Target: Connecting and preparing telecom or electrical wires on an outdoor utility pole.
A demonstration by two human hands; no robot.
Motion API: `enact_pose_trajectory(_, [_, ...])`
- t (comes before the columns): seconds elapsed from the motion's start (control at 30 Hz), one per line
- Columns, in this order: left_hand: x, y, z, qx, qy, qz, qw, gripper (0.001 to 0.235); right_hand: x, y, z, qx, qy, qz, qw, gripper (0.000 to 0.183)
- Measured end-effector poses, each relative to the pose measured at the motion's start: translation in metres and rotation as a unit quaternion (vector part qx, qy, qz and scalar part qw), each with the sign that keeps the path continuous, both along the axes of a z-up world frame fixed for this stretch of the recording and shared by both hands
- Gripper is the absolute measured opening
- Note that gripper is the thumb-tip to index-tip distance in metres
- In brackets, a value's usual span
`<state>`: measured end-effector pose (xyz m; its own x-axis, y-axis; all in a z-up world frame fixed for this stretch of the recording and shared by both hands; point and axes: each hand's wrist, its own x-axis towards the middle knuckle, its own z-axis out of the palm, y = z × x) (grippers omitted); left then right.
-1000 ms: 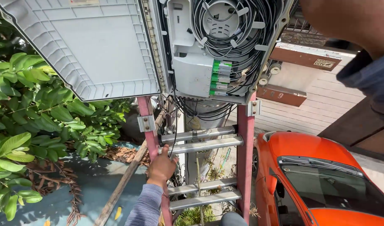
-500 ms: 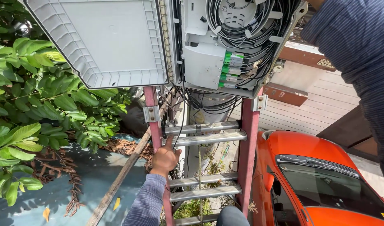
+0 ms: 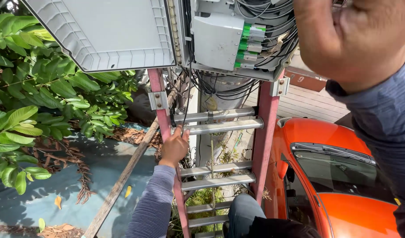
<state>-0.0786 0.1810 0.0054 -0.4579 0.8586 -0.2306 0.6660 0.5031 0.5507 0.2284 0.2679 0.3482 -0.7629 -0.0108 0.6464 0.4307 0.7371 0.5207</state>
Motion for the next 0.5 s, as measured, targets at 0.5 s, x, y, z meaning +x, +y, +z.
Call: enact_pose_trajectory(0.5, [0.04,-0.02,-0.014,0.303,-0.681,0.151,0.649,0.085,-0.01,-0.063,-0.347,-0.769,0.008,-0.058,0.637,0.031])
